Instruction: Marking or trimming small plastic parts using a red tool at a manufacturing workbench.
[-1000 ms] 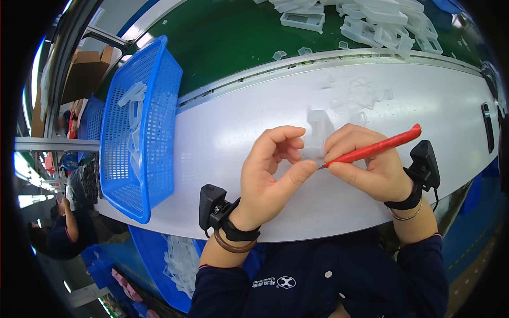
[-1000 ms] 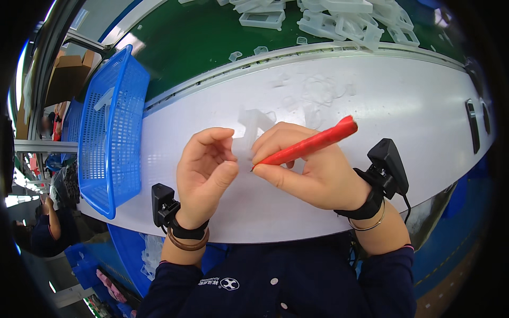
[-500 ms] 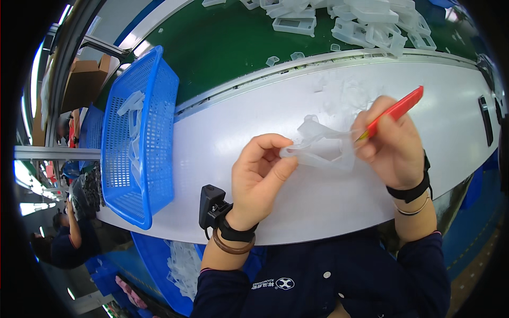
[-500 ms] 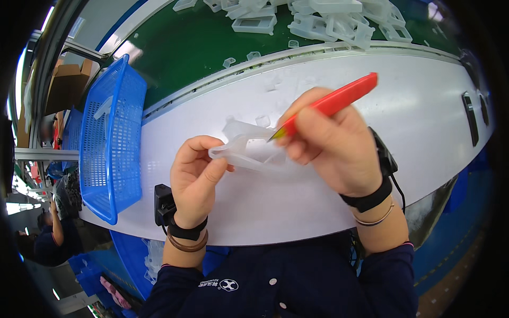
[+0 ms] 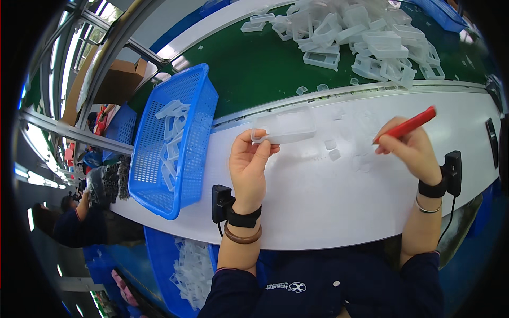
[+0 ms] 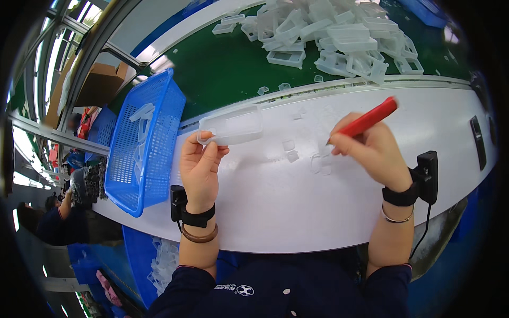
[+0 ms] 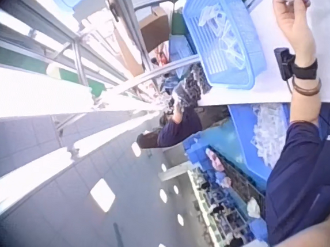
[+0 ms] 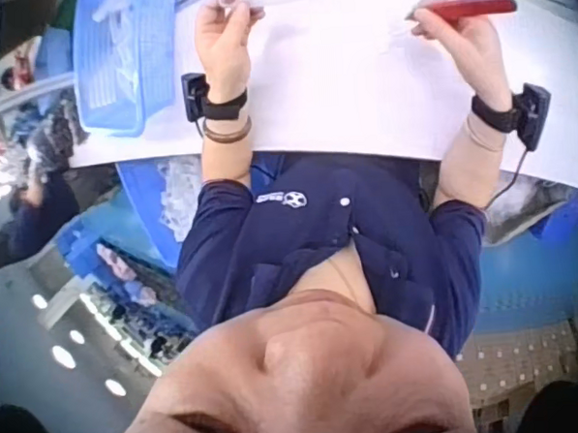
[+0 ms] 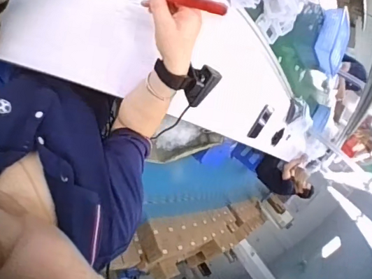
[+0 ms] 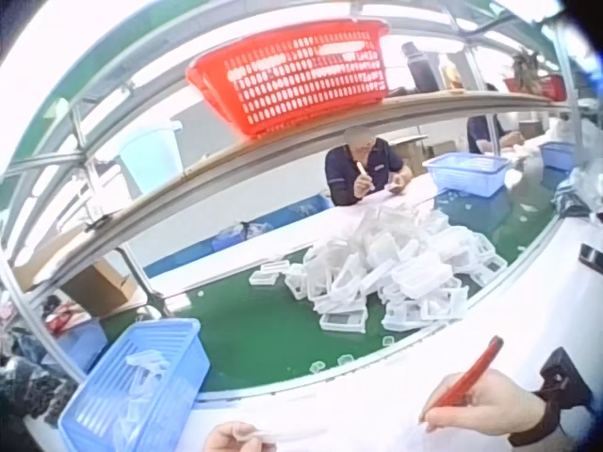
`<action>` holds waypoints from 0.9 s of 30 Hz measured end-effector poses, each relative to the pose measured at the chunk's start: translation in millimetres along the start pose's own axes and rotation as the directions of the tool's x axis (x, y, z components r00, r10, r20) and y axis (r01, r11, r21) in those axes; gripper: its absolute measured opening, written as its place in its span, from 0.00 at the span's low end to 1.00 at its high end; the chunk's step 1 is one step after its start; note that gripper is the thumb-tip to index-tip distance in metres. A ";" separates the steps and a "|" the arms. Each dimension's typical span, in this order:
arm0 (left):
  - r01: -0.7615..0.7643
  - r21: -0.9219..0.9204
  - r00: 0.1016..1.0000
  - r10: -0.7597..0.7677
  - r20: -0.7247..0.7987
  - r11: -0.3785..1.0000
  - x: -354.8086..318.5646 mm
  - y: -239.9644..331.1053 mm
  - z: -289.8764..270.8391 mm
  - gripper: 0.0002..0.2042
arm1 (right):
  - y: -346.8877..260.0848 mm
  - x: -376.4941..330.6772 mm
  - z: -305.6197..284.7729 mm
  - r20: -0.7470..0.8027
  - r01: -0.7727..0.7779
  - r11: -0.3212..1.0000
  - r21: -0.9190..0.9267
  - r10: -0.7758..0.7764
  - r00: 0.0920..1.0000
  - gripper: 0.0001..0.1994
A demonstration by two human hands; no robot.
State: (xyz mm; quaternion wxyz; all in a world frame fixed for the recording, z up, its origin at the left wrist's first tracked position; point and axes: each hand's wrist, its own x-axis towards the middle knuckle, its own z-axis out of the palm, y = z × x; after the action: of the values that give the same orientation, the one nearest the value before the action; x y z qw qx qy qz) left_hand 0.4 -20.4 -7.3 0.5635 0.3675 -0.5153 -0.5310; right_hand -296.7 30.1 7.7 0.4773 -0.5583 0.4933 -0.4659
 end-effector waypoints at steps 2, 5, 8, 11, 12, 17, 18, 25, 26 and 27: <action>-0.036 0.023 0.999 0.036 -0.014 0.999 0.4 5.2 -3.1 0.09 | -1.4 3.9 19.2 -0.008 0.023 0.848 -0.529 -0.033 0.999 0.06; -0.103 0.042 0.994 0.104 -0.029 0.994 1.6 16.3 -7.3 0.10 | -5.8 3.4 31.5 -0.106 0.051 0.872 -0.487 -0.117 0.988 0.05; -0.186 -0.033 0.971 0.178 -0.158 0.982 6.3 37.4 -16.8 0.09 | -6.7 3.2 33.2 -0.130 0.128 0.929 -0.347 -0.183 0.975 0.04; -0.386 -0.031 0.824 0.329 -0.461 0.922 24.5 64.1 -32.3 0.10 | -2.4 3.8 33.9 -0.117 0.169 0.869 -0.465 -0.249 0.961 0.03; -0.381 -0.039 0.838 0.327 -0.437 0.924 29.4 66.1 -32.4 0.10 | -0.8 3.3 34.1 -0.125 0.194 0.861 -0.470 -0.283 0.951 0.03; -0.241 -0.119 0.963 0.222 -0.150 0.963 73.2 26.3 9.0 0.14 | 2.1 3.8 34.0 -0.136 0.269 0.867 -0.419 -0.353 0.926 0.03; -0.201 -0.014 0.980 0.201 0.006 0.979 89.4 9.7 25.0 0.13 | 1.6 4.4 33.3 -0.142 0.275 0.864 -0.422 -0.362 0.921 0.03; -0.560 0.791 0.828 0.187 0.528 0.246 165.4 -97.4 113.6 0.18 | -0.5 6.1 35.5 -0.237 0.318 0.874 -0.368 -0.419 0.877 0.03; -0.606 0.760 0.792 0.268 0.549 0.235 169.3 -102.0 116.5 0.18 | 0.1 6.6 35.7 -0.245 0.312 0.870 -0.382 -0.420 0.874 0.03; -0.607 0.765 0.793 0.237 0.562 0.217 171.5 -103.0 117.1 0.17 | 0.8 6.7 35.8 -0.258 0.316 0.873 -0.371 -0.424 0.869 0.03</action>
State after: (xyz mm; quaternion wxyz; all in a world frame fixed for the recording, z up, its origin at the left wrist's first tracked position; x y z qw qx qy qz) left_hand -152.1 -189.5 -50.3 0.2856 0.3665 -0.8853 -0.0202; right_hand -260.8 25.9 3.4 0.1924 -0.6262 0.5167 -0.5512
